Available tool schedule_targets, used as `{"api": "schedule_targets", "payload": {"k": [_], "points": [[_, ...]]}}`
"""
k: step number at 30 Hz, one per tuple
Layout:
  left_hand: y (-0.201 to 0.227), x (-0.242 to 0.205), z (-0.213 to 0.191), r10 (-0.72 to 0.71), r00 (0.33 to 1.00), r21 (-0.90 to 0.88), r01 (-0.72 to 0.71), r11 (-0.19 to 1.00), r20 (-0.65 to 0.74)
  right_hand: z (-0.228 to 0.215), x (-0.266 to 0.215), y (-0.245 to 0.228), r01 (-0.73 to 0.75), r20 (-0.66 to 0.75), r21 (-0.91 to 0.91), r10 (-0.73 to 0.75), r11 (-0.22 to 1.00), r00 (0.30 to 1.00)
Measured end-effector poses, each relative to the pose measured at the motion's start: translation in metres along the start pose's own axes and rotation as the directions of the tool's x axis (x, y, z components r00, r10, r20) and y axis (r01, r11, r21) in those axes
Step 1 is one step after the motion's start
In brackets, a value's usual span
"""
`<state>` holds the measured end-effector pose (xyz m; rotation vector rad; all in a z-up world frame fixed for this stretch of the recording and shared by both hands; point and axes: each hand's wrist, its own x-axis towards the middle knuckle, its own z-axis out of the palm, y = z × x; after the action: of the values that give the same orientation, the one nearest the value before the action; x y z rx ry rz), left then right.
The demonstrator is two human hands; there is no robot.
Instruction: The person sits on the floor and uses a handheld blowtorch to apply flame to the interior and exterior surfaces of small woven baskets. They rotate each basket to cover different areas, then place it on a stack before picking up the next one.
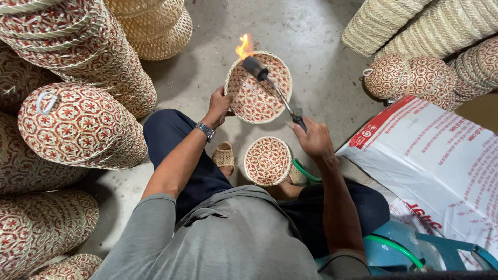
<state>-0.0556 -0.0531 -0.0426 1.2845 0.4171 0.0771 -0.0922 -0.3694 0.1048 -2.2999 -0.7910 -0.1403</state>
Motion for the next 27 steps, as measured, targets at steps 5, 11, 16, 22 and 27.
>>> {"api": "schedule_targets", "payload": {"k": [5,11,16,22,27], "points": [[-0.003,0.001,-0.007,0.042,0.993,-0.058,-0.048,0.997,-0.113,-0.015,0.004,0.006,-0.264,-0.025,-0.116,0.263,0.958,0.965],[-0.023,0.013,-0.004,0.098,0.988,-0.243,-0.124,0.962,-0.117,0.007,0.01,0.001,-0.322,0.029,-0.115,0.327,0.94,0.944],[-0.033,0.016,0.014,0.08,0.99,-0.313,-0.113,0.943,-0.117,0.032,0.028,0.003,-0.204,0.08,-0.157,0.218,0.966,0.973],[-0.037,0.025,0.011,0.188,0.965,-0.397,-0.248,0.884,-0.183,0.03,0.034,-0.003,-0.357,0.113,-0.21,0.385,0.91,0.916],[-0.026,0.029,0.007,0.245,0.948,-0.441,-0.311,0.842,-0.202,0.027,0.032,-0.003,-0.29,0.158,-0.295,0.346,0.91,0.925]]}}
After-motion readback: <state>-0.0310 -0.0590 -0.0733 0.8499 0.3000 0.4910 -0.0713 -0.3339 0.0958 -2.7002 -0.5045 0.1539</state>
